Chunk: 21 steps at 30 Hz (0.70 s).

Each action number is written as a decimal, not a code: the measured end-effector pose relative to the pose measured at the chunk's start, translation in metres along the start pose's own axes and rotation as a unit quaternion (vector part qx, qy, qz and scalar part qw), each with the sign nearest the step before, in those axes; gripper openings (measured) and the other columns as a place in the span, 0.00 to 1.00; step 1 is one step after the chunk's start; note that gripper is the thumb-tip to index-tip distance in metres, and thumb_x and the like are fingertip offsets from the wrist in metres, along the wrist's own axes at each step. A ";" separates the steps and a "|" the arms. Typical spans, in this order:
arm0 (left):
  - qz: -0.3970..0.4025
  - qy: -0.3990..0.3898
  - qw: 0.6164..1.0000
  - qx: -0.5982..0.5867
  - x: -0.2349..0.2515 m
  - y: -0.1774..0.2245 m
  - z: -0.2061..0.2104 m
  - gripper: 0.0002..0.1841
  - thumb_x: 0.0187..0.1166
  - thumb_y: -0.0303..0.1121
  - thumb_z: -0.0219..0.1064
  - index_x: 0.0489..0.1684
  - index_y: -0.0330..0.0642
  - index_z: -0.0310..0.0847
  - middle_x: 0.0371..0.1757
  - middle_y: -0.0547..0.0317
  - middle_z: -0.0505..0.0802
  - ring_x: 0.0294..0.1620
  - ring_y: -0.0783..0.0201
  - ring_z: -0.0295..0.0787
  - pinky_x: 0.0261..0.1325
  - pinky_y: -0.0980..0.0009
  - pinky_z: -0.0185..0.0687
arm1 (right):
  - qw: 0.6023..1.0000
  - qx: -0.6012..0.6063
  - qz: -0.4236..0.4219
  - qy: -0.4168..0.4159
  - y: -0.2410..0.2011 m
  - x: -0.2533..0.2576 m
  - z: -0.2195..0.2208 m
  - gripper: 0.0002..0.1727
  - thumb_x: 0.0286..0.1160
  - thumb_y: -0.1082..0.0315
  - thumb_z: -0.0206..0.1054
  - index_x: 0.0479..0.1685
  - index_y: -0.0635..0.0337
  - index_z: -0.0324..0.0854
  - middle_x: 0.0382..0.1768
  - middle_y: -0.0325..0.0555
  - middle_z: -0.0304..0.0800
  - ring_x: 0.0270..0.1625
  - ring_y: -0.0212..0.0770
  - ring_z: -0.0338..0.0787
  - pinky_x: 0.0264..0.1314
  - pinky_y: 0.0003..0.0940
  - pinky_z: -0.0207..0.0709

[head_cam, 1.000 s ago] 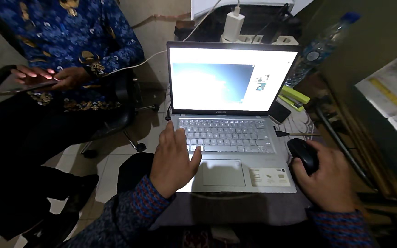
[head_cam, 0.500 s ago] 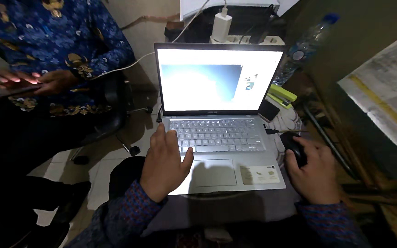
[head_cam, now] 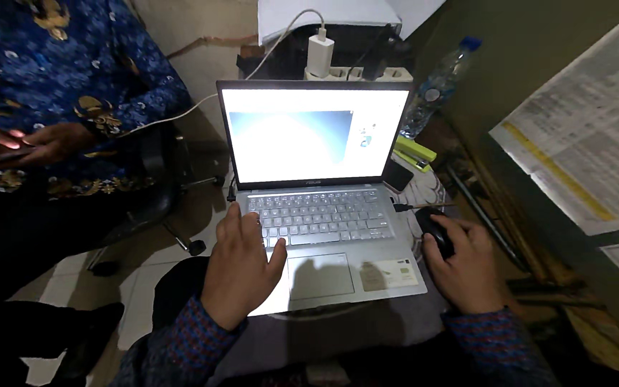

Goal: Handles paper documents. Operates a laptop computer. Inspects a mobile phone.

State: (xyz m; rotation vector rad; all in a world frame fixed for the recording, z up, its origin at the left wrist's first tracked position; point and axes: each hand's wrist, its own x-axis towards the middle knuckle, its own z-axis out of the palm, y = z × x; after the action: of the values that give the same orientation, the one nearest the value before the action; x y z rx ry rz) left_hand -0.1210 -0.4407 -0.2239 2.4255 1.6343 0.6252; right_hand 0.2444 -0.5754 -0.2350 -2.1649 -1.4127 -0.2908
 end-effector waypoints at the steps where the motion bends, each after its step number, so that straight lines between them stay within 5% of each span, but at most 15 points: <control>1: 0.000 0.000 1.000 -0.003 0.000 -0.001 0.000 0.40 0.74 0.64 0.55 0.70 0.36 0.76 0.82 0.28 0.72 0.75 0.34 0.76 0.63 0.46 0.83 | 1.000 -0.001 -0.001 -0.002 0.000 0.000 0.000 0.27 0.77 0.45 0.60 0.69 0.48 0.86 0.65 0.63 0.83 0.65 0.63 0.84 0.62 0.61 0.79; 21: -0.015 -0.013 1.000 -0.006 0.001 0.001 -0.001 0.40 0.74 0.64 0.56 0.72 0.36 0.76 0.82 0.28 0.72 0.76 0.34 0.76 0.63 0.47 0.83 | 1.000 -0.002 0.001 -0.021 -0.004 0.001 -0.004 0.29 0.76 0.45 0.59 0.69 0.51 0.85 0.65 0.67 0.82 0.66 0.68 0.82 0.65 0.66 0.76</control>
State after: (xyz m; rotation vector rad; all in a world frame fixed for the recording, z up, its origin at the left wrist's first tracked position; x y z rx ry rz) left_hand -0.1203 -0.4403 -0.2223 2.3858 1.6500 0.5930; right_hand 0.2420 -0.5756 -0.2298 -2.1858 -1.4344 -0.2496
